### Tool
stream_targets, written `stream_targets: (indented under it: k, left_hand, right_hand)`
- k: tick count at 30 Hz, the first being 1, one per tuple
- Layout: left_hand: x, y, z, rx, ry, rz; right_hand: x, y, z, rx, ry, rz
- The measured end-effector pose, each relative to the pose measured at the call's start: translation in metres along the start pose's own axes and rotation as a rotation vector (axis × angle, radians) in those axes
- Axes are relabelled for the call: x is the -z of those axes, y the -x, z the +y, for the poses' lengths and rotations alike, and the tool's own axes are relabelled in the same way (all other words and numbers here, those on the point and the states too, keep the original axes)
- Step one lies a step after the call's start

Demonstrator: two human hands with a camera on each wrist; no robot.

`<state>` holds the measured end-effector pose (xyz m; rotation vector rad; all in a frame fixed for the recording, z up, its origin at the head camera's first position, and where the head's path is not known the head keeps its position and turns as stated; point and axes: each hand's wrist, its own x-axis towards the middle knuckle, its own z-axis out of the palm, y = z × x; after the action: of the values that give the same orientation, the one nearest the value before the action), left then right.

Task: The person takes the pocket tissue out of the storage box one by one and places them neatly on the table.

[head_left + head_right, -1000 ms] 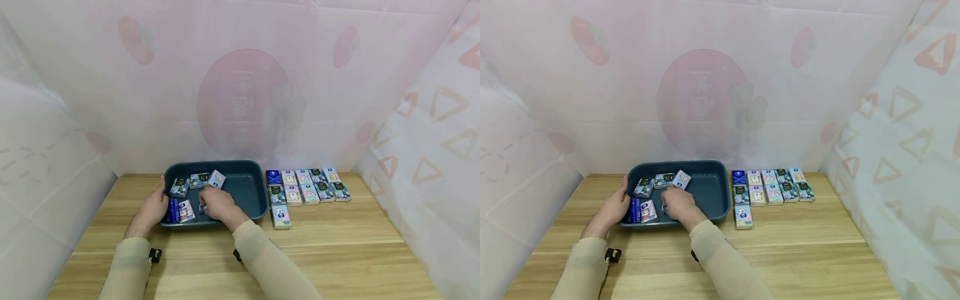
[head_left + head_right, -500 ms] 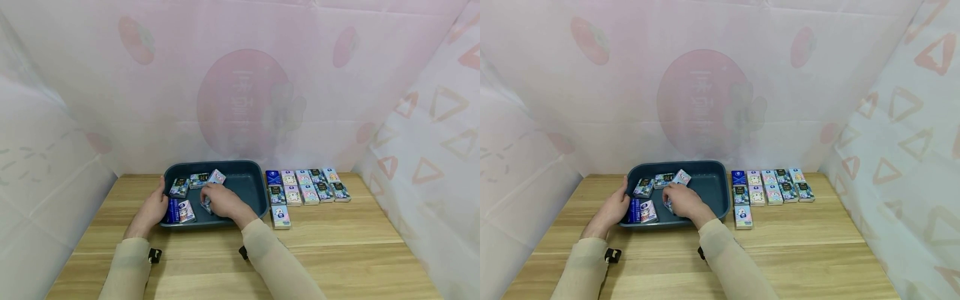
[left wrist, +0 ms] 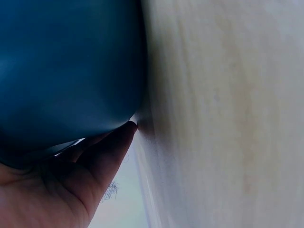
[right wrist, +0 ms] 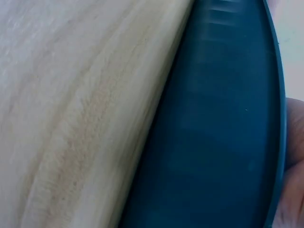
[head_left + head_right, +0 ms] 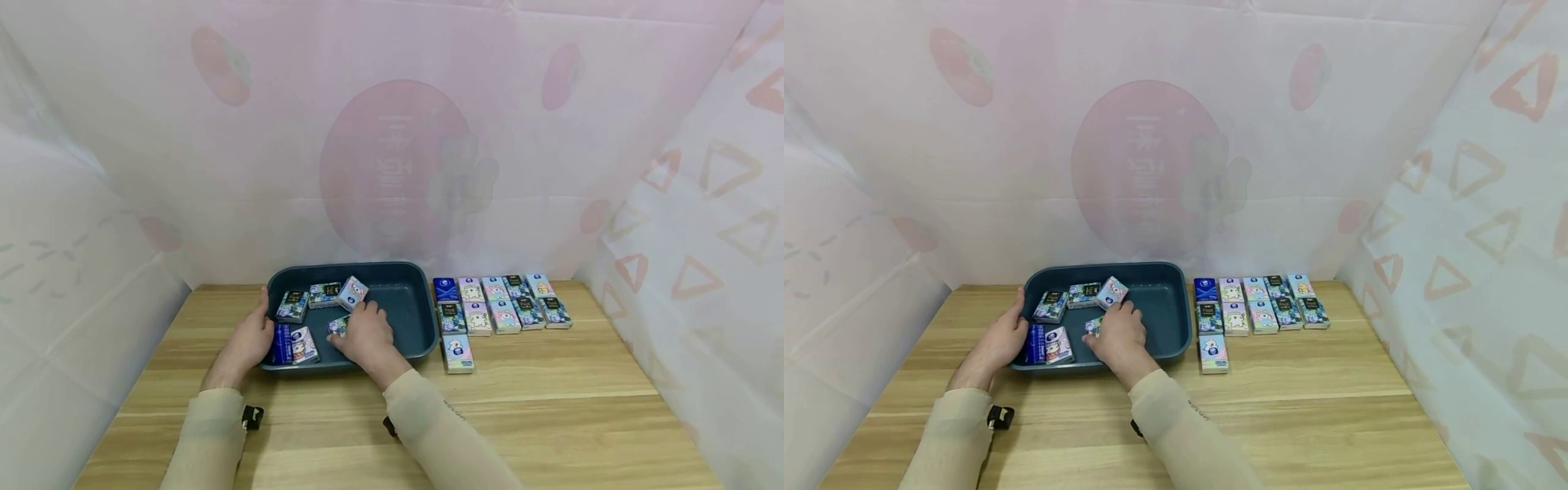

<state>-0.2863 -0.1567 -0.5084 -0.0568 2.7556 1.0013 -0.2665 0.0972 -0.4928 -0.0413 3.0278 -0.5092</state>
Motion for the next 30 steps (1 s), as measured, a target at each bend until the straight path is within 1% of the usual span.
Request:
stream_targets:
  k: [6,11,18,22,30]
  left_hand:
    - [-0.001,0.000,-0.001,-0.006,-0.005,0.003]
    - [0.000,0.000,-0.001,-0.011,-0.002,0.002]
    - [0.000,0.000,0.000,-0.003,0.008,-0.007]
    - [0.000,0.000,0.000,-0.006,0.022,-0.007]
    - [0.000,0.000,0.000,-0.010,0.028,-0.006]
  right_hand:
    - [-0.003,-0.004,0.002,0.032,-0.002,-0.032]
    - [-0.003,-0.006,0.003,0.063,-0.036,-0.056]
    - [-0.003,-0.009,0.011,0.150,-0.046,-0.068]
    - [0.005,-0.007,0.015,0.183,-0.072,-0.070]
    - [0.030,0.003,0.027,0.214,-0.128,-0.099]
